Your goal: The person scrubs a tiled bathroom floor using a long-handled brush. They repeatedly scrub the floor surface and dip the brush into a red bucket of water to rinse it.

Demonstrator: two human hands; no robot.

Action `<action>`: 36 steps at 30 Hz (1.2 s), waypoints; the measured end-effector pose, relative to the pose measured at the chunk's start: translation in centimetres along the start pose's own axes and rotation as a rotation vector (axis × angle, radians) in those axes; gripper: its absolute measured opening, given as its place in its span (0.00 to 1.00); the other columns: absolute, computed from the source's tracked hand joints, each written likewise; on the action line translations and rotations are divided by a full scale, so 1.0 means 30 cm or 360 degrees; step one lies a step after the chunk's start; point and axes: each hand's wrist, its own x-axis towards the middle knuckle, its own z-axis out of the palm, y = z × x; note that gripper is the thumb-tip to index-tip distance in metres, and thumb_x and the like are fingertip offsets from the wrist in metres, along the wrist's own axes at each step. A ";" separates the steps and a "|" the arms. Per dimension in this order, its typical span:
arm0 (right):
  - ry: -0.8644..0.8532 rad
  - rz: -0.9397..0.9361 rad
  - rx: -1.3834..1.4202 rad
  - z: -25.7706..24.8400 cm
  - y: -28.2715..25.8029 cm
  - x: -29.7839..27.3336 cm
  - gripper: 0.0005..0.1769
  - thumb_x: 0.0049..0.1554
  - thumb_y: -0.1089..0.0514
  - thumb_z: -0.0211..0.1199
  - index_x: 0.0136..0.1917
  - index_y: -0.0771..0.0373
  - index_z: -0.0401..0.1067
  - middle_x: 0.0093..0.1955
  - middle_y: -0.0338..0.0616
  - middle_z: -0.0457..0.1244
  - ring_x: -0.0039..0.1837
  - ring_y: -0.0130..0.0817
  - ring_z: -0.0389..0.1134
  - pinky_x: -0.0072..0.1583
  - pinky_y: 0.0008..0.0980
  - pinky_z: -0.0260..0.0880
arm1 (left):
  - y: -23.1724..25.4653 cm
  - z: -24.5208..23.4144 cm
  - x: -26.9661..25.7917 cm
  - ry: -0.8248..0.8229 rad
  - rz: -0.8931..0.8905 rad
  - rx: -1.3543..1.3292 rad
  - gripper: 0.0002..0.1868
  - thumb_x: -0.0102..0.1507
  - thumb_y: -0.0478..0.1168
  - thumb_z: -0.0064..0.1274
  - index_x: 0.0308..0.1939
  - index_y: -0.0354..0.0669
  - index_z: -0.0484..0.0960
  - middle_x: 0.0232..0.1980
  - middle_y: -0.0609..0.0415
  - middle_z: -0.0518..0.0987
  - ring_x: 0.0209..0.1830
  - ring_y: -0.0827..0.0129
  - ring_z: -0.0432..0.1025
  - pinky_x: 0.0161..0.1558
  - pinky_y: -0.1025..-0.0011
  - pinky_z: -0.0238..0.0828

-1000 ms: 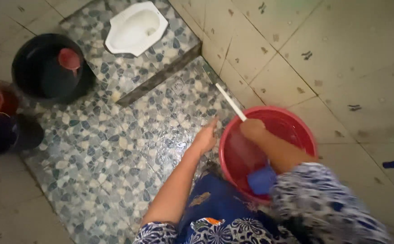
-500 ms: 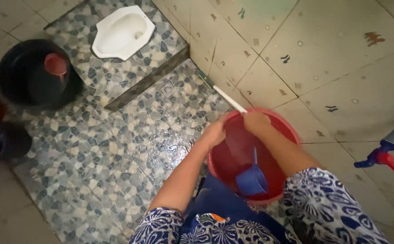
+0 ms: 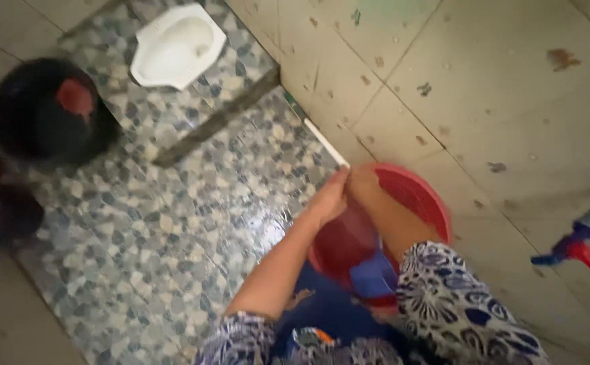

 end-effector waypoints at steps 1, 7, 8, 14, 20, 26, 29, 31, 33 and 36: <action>0.0021 -0.0006 0.0000 -0.016 0.009 0.037 0.20 0.59 0.46 0.56 0.55 0.59 0.80 0.54 0.53 0.72 0.56 0.49 0.75 0.55 0.48 0.76 | 0.061 -0.084 0.032 0.0012 0.0014 0.0012 0.37 0.56 0.27 0.45 0.72 0.35 0.63 0.71 0.30 0.67 0.71 0.40 0.63 0.71 0.57 0.57; -0.0034 -0.0178 -0.0163 -0.193 0.064 -0.253 0.22 0.66 0.51 0.41 0.63 0.58 0.72 0.50 0.56 0.71 0.50 0.56 0.75 0.48 0.57 0.76 | 0.081 -0.196 -0.015 -0.0213 -0.0577 0.0130 0.34 0.61 0.33 0.46 0.73 0.48 0.64 0.55 0.31 0.79 0.55 0.37 0.74 0.56 0.49 0.71; -0.0054 -0.0151 -0.0232 -0.238 0.062 -0.277 0.23 0.67 0.50 0.41 0.64 0.57 0.72 0.50 0.55 0.71 0.50 0.54 0.75 0.49 0.57 0.76 | 0.079 -0.209 0.005 -0.0145 -0.0487 0.0124 0.35 0.60 0.32 0.47 0.73 0.48 0.64 0.53 0.30 0.80 0.53 0.36 0.75 0.55 0.48 0.72; -0.0054 -0.0246 -0.0136 -0.164 -0.101 -0.058 0.22 0.57 0.43 0.55 0.56 0.56 0.78 0.52 0.54 0.71 0.53 0.52 0.74 0.52 0.53 0.75 | 0.010 -0.154 0.010 -0.0036 -0.0329 0.0221 0.35 0.58 0.32 0.48 0.72 0.49 0.65 0.49 0.30 0.81 0.48 0.35 0.76 0.53 0.46 0.72; 0.0179 -0.0138 0.0097 -0.001 0.048 -0.029 0.25 0.63 0.41 0.52 0.55 0.62 0.77 0.49 0.62 0.70 0.51 0.58 0.73 0.52 0.53 0.73 | 0.109 -0.213 -0.040 -0.0135 -0.0466 0.0228 0.35 0.60 0.33 0.48 0.73 0.51 0.64 0.46 0.30 0.81 0.47 0.35 0.76 0.51 0.45 0.72; -0.0115 -0.0109 -0.0123 -0.059 0.105 -0.186 0.23 0.66 0.49 0.40 0.64 0.58 0.72 0.52 0.55 0.70 0.51 0.55 0.74 0.50 0.58 0.74 | 0.108 -0.235 -0.037 -0.0123 -0.0520 0.0296 0.32 0.62 0.36 0.48 0.72 0.51 0.65 0.46 0.30 0.81 0.46 0.34 0.76 0.51 0.45 0.71; 0.0038 -0.0169 -0.0157 0.035 0.048 0.019 0.23 0.68 0.49 0.40 0.62 0.58 0.73 0.52 0.55 0.70 0.52 0.55 0.74 0.51 0.56 0.74 | 0.111 -0.267 -0.023 -0.0132 -0.0540 0.0334 0.33 0.61 0.36 0.49 0.72 0.51 0.65 0.45 0.29 0.81 0.47 0.34 0.76 0.53 0.45 0.71; 0.0190 -0.0292 -0.0201 0.163 0.034 0.174 0.23 0.70 0.48 0.42 0.58 0.61 0.76 0.52 0.56 0.70 0.52 0.55 0.74 0.51 0.55 0.74 | 0.102 -0.246 -0.044 -0.0143 -0.0536 0.0330 0.34 0.60 0.35 0.49 0.72 0.51 0.65 0.45 0.29 0.81 0.48 0.34 0.75 0.54 0.45 0.70; 0.0239 -0.0461 -0.0193 0.273 0.027 0.357 0.18 0.60 0.55 0.50 0.55 0.64 0.76 0.48 0.58 0.71 0.50 0.55 0.74 0.49 0.54 0.74 | 0.075 -0.223 -0.054 -0.0090 -0.0447 0.0319 0.36 0.58 0.34 0.50 0.73 0.50 0.65 0.45 0.28 0.80 0.48 0.33 0.75 0.54 0.45 0.70; 0.0185 -0.0248 -0.0060 0.109 0.010 0.158 0.23 0.70 0.48 0.44 0.53 0.63 0.77 0.49 0.58 0.70 0.50 0.57 0.73 0.52 0.56 0.73 | 0.015 -0.187 -0.097 -0.0071 -0.0411 0.0348 0.34 0.59 0.34 0.49 0.71 0.47 0.67 0.47 0.29 0.81 0.49 0.34 0.75 0.54 0.45 0.70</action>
